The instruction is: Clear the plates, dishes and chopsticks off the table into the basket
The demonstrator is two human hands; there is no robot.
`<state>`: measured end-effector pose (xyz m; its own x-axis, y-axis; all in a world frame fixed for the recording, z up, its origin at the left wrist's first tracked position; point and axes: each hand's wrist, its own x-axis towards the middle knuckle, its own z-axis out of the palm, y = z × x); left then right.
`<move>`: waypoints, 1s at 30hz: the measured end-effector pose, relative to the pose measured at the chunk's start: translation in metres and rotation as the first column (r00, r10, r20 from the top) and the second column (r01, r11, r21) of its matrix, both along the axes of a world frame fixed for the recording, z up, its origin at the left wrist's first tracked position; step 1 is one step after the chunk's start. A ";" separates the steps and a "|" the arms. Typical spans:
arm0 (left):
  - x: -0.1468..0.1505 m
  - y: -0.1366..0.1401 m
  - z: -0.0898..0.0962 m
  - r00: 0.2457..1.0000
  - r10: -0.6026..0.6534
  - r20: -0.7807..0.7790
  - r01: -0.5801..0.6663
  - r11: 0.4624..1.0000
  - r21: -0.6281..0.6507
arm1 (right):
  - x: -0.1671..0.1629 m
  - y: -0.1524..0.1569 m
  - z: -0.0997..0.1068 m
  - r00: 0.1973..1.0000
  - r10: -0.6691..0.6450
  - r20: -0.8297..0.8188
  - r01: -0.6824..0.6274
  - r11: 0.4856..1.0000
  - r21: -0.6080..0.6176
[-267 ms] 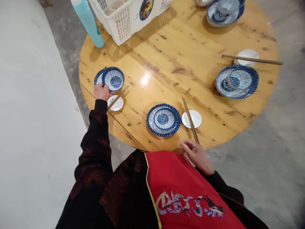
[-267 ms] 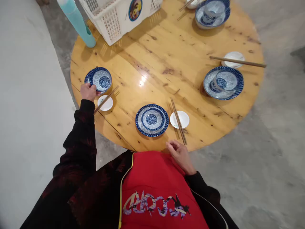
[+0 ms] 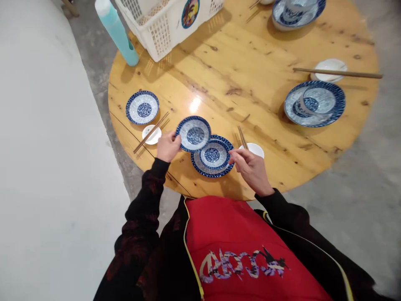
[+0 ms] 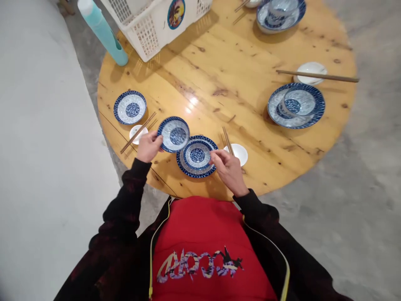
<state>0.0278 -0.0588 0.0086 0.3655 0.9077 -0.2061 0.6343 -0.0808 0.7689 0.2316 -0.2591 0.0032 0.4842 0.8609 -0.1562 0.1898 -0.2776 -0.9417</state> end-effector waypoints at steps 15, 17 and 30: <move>0.055 -0.078 -0.006 0.798 -0.225 -0.558 0.261 0.965 -0.016 | 0.012 0.019 -0.033 0.872 0.162 0.462 -0.028 0.959 -0.283; 0.057 -0.080 -0.007 0.798 -0.221 -0.561 0.260 0.966 -0.010 | 0.010 0.019 -0.032 0.843 0.214 0.494 -0.030 0.935 -0.354; 0.055 -0.080 -0.005 0.718 -0.231 -0.657 0.300 0.954 -0.006 | 0.005 0.026 -0.023 0.746 0.395 0.537 -0.076 0.851 -0.520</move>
